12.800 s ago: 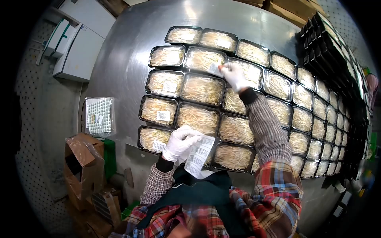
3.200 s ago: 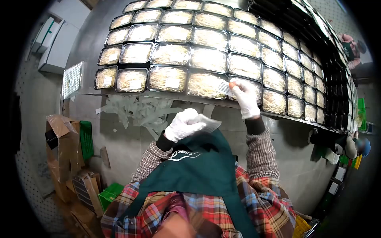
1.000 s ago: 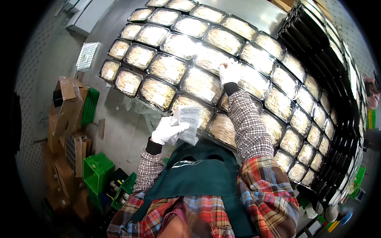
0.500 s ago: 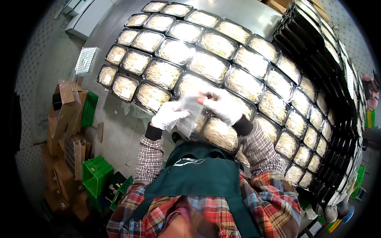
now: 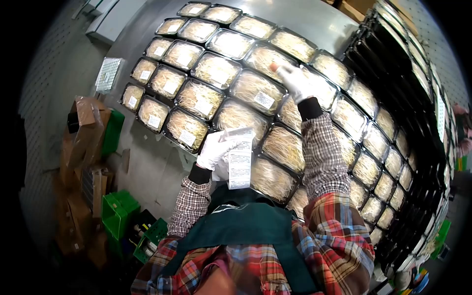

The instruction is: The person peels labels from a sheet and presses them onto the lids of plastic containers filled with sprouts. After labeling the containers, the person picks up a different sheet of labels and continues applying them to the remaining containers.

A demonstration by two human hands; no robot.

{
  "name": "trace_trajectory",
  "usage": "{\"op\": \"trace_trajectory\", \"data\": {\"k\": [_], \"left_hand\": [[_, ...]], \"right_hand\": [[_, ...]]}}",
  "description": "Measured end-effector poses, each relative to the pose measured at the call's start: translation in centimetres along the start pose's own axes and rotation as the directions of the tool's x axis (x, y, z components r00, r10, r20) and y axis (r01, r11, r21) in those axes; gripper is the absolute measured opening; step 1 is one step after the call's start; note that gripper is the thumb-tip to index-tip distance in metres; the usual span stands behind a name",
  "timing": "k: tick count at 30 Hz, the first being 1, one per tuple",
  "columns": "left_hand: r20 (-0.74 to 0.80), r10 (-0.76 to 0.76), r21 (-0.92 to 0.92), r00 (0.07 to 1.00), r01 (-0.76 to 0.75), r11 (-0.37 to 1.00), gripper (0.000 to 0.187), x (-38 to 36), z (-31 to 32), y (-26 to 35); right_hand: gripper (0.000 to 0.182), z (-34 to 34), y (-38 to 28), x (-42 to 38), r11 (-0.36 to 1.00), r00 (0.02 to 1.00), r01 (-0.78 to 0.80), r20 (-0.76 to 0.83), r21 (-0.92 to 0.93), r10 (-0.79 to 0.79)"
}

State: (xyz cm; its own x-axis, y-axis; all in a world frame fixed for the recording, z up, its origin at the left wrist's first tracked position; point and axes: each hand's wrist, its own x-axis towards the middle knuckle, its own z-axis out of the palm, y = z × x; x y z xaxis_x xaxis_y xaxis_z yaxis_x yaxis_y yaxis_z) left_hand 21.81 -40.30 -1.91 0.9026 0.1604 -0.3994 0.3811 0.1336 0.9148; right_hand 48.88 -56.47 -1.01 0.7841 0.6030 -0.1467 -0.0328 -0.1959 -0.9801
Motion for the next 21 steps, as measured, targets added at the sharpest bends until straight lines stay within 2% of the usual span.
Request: {"op": "trace_trajectory", "data": {"k": [1, 2, 3, 5, 8, 9, 10, 11, 12, 15, 16, 17, 18, 19, 21], "left_hand": [[-0.035, -0.018, -0.105, 0.999, 0.015, 0.994, 0.033, -0.2, -0.1, 1.0], [-0.067, -0.042, -0.211, 0.997, 0.027, 0.977, 0.034, -0.5, -0.3, 1.5], [-0.042, -0.027, -0.203, 0.999, 0.018, 0.979, 0.037, -0.2, -0.9, 1.7], [-0.057, -0.031, -0.243, 0.998, 0.016, 0.97, 0.037, 0.5, -1.5, 1.9], [0.031, 0.019, -0.098, 0.999, -0.016, 0.995, 0.035, 0.9, -1.9, 0.7], [0.076, -0.101, -0.052, 0.992, 0.105, 0.993, 0.037, 0.8, -1.4, 1.3], [0.143, -0.169, -0.072, 0.975, 0.181, 0.981, 0.037, 0.7, -0.9, 1.6], [0.208, -0.232, -0.087, 0.95, 0.254, 0.963, 0.037, 0.7, -0.4, 1.7], [0.2, -0.264, 0.09, 0.944, 0.25, 0.964, 0.038, 1.0, -0.5, 1.0], [0.269, -0.212, -0.165, 0.94, 0.262, 0.951, 0.037, -0.4, 0.1, 2.7], [0.29, -0.21, -0.205, 0.934, 0.275, 0.939, 0.037, -0.8, 0.2, 3.4], [0.307, -0.206, -0.244, 0.929, 0.286, 0.927, 0.037, -1.1, 0.3, 4.2], [0.322, -0.202, -0.282, 0.925, 0.298, 0.912, 0.037, -1.3, 0.3, 4.5], [0.289, -0.215, -0.268, 0.933, 0.295, 0.917, 0.037, -1.4, 0.2, 4.5], [0.228, -0.242, -0.233, 0.943, 0.294, 0.927, 0.037, -1.3, -0.4, 4.0]], "right_hand": [[0.037, 1.8, -1.9, -1.0, 0.998, 0.967, 0.061, 0.249, -0.036, -0.05], [0.037, 3.4, -2.0, -1.6, 0.998, 0.878, 0.065, 0.476, -0.007, -0.054], [0.029, 5.4, -4.1, -3.3, 0.997, 0.816, 0.058, 0.578, -0.059, -0.013], [0.017, 7.7, -4.4, -5.1, 0.927, 0.817, 0.236, 0.577, -0.291, -0.027], [0.008, 7.0, -4.3, -6.4, 0.901, 0.893, 0.361, 0.369, -0.24, -0.26], [0.008, 6.1, -4.4, -6.5, 0.918, 0.923, 0.342, 0.253, -0.2, -0.289], [0.007, 5.1, -4.6, -6.2, 0.982, 0.976, 0.186, 0.124, -0.022, -0.182], [0.009, 3.6, -4.7, -5.1, 0.983, 0.999, 0.045, 0.018, 0.176, -0.049], [0.011, 1.4, -3.5, -2.9, 0.998, 0.999, 0.014, -0.054, 0.062, -0.011], [0.021, -2.7, 3.9, 4.1, 0.983, 0.976, -0.037, -0.218, -0.18, -0.004], [0.026, -2.3, 3.9, 4.7, 0.899, 0.959, -0.177, -0.277, -0.4, 0.066], [0.033, -1.7, 3.9, 5.5, 0.75, 0.931, -0.31, -0.346, -0.585, 0.114], [0.038, -0.8, 6.2, 6.6, 0.597, 0.922, -0.292, -0.385, -0.747, -0.031], [0.036, 0.3, 6.5, 6.4, 0.541, 0.911, -0.306, -0.407, -0.784, -0.074], [0.035, 1.9, 7.6, 5.7, 0.533, 0.83, -0.271, -0.475, -0.802, -0.293]]}}
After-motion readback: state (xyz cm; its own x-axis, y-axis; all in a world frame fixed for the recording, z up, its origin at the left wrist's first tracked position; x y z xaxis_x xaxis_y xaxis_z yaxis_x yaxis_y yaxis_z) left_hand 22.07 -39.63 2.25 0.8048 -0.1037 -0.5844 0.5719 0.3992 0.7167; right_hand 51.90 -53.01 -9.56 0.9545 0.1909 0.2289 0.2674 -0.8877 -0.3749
